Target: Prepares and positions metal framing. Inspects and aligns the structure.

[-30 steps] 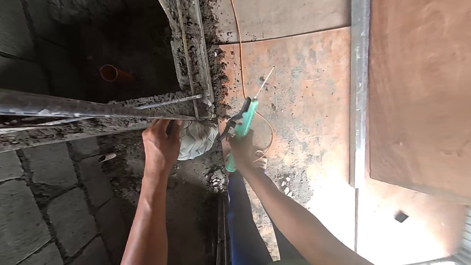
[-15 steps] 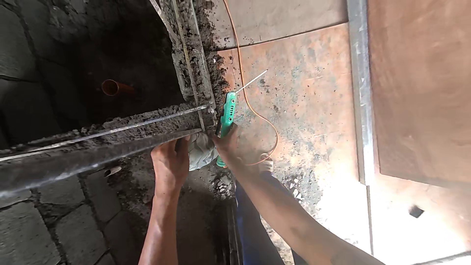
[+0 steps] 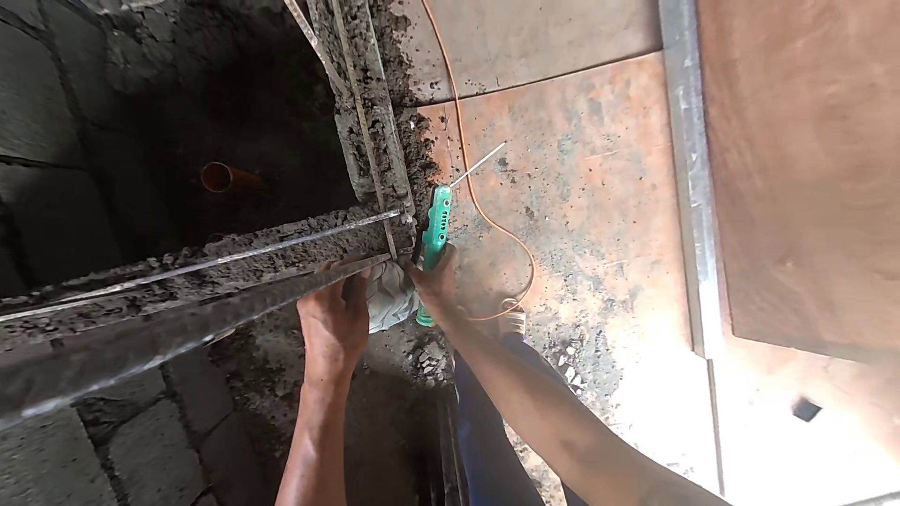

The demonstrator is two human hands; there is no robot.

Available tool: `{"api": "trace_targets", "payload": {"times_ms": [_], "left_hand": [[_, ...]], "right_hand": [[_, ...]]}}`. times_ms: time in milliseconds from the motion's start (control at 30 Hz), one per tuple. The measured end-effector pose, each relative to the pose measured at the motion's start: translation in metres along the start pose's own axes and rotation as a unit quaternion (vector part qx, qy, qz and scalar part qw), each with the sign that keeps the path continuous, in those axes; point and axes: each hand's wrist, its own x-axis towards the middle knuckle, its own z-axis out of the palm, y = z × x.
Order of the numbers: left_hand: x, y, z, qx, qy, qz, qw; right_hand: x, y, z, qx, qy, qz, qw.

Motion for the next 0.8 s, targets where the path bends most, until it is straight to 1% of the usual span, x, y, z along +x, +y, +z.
{"api": "trace_targets", "payload": {"times_ms": [200, 333, 800], "left_hand": [[-0.0006, -0.0017, 0.0006, -0.01, 0.001, -0.007, 1.0], [-0.0014, -0.0029, 0.0015, -0.01, 0.002, -0.007, 1.0], [-0.0025, -0.0042, 0.0046, -0.012, 0.019, 0.009, 1.0]], "right_hand": [[0.0007, 0.0021, -0.0008, 0.004, -0.01, -0.016, 1.0], [0.0017, 0.0016, 0.0003, 0.01, -0.014, -0.004, 1.0], [-0.0018, -0.0024, 0.0038, -0.003, 0.002, -0.011, 1.0]]}}
